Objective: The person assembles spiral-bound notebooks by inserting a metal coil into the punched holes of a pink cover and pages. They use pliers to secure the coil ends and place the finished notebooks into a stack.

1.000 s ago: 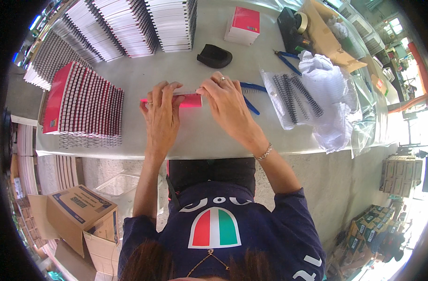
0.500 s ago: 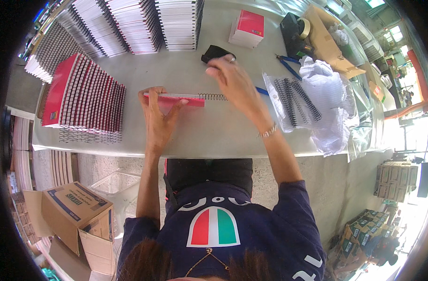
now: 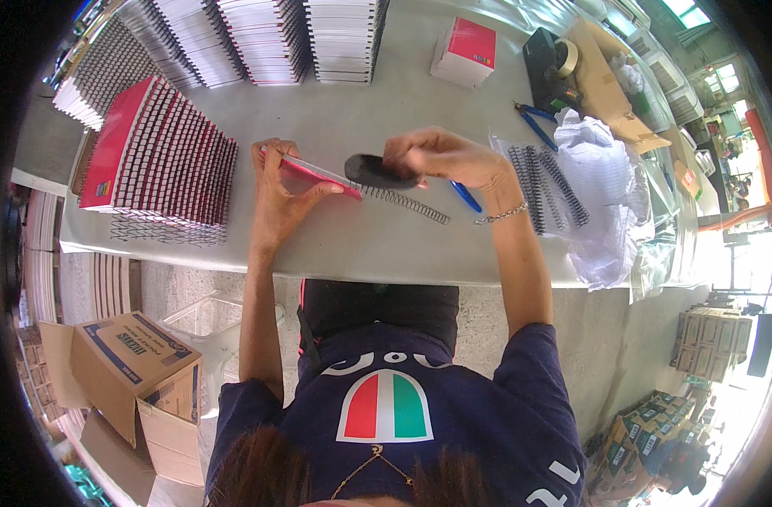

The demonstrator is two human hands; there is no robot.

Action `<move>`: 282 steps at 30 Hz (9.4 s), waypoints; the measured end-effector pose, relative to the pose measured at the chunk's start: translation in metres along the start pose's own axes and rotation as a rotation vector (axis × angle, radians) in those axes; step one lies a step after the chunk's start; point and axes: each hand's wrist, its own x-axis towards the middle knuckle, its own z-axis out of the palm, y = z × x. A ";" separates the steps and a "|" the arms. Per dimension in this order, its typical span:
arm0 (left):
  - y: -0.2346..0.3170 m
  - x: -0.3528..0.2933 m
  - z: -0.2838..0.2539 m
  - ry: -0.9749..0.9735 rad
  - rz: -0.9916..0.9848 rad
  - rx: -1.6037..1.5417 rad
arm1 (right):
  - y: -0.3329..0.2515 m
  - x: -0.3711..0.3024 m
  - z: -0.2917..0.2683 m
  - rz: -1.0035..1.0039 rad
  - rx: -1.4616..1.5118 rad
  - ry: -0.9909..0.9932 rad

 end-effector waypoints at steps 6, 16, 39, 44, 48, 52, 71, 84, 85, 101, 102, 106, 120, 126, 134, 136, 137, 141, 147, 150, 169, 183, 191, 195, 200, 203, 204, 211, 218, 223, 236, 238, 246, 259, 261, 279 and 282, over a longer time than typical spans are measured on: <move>-0.009 0.000 0.000 -0.014 0.010 -0.023 | -0.024 -0.002 0.018 0.193 -0.246 0.115; -0.018 0.000 -0.004 -0.058 -0.023 -0.305 | -0.007 0.002 0.042 0.236 -0.458 0.359; -0.010 0.001 -0.014 -0.259 -0.136 -0.523 | -0.014 -0.012 0.056 0.078 -0.014 0.389; -0.022 -0.006 -0.012 -0.307 -0.242 -0.708 | -0.015 -0.009 0.065 0.182 -0.169 0.362; -0.020 0.000 -0.016 -0.302 -0.256 -0.701 | -0.023 -0.004 0.066 0.171 -0.152 0.400; -0.017 -0.001 -0.018 -0.333 -0.255 -0.733 | -0.026 -0.004 0.069 0.136 -0.114 0.392; -0.021 -0.001 -0.018 -0.394 -0.287 -0.755 | -0.036 0.024 0.058 0.078 -0.063 0.216; -0.017 0.000 -0.020 -0.483 -0.249 -0.749 | -0.030 0.039 0.054 0.149 -0.196 0.348; -0.017 0.002 -0.019 -0.430 -0.241 -0.743 | -0.026 0.045 0.053 0.148 -0.249 0.394; 0.011 -0.028 0.012 0.078 -0.334 -0.634 | 0.036 -0.078 0.080 0.404 -1.098 1.185; 0.012 -0.026 0.012 0.095 -0.277 -0.608 | 0.029 -0.073 0.089 0.310 -1.013 1.251; 0.002 -0.025 0.006 0.020 -0.290 -0.575 | 0.003 -0.040 0.133 0.059 -0.830 1.251; 0.023 -0.034 -0.013 -0.018 -0.201 -0.397 | 0.019 0.023 0.185 -0.065 -1.000 0.969; 0.037 -0.037 -0.014 0.033 -0.241 -0.385 | 0.021 0.021 0.186 -0.098 -1.000 0.960; 0.040 -0.040 -0.015 0.040 -0.223 -0.207 | 0.016 0.018 0.191 -0.132 -0.981 0.976; 0.042 -0.041 -0.017 0.041 -0.212 -0.145 | 0.013 0.018 0.193 -0.124 -0.965 0.975; 0.045 -0.041 -0.017 0.056 -0.199 -0.130 | 0.012 0.018 0.194 -0.123 -0.957 0.973; 0.052 -0.041 -0.018 0.083 -0.150 0.011 | 0.001 0.015 0.192 0.045 -0.309 0.795; 0.045 -0.048 -0.013 0.149 -0.050 0.082 | -0.011 0.007 0.160 0.297 0.843 0.309; 0.057 -0.047 -0.020 0.135 -0.092 0.085 | -0.015 -0.008 0.142 0.235 0.302 0.373; 0.058 0.097 -0.292 0.372 -0.040 -0.156 | 0.015 -0.071 0.040 0.230 -0.959 0.900; 0.052 0.173 -0.235 -0.506 0.101 0.401 | -0.018 -0.074 0.026 0.328 -1.052 0.782; 0.049 0.169 -0.213 -0.618 0.108 0.511 | -0.012 -0.078 0.012 0.434 -1.020 0.716; 0.055 0.165 -0.205 -0.618 0.094 0.532 | -0.011 -0.075 0.005 0.398 -1.068 0.738; 0.056 0.162 -0.205 -0.685 0.098 0.463 | -0.001 -0.084 -0.038 0.311 -0.978 0.747; 0.054 0.164 -0.205 -0.697 0.120 0.519 | 0.005 -0.097 -0.089 0.260 -0.935 0.887; 0.053 0.162 -0.208 -0.666 0.144 0.561 | 0.004 -0.093 -0.103 0.224 -0.907 0.934; 0.096 0.130 -0.201 -0.253 0.286 0.719 | 0.022 -0.048 -0.196 0.250 -0.769 1.312; 0.178 0.060 -0.143 -0.607 0.470 0.535 | 0.041 -0.037 -0.201 0.279 0.002 1.133; 0.148 0.044 -0.070 -0.692 0.404 0.203 | 0.036 -0.046 -0.191 0.079 -0.167 1.214; 0.093 0.051 0.022 -0.303 -0.023 -0.545 | -0.020 -0.084 0.061 0.012 -0.258 1.087; 0.093 0.047 0.009 -0.384 0.036 -0.396 | 0.000 -0.145 0.023 -0.047 -0.800 1.433; 0.094 0.008 -0.010 -0.590 0.311 0.618 | 0.025 -0.262 -0.012 0.678 -1.031 1.556; 0.074 -0.038 0.022 -0.257 0.265 0.549 | 0.020 -0.260 -0.006 0.583 -1.101 1.690; 0.075 -0.037 0.026 -0.234 0.224 0.463 | 0.008 -0.247 0.000 0.495 -1.164 1.781; 0.066 -0.043 0.063 0.076 0.123 0.445 | -0.048 -0.123 0.055 -0.404 0.165 1.285; 0.067 -0.043 0.066 0.096 0.105 0.428 | -0.045 -0.100 0.070 -0.236 -0.101 1.003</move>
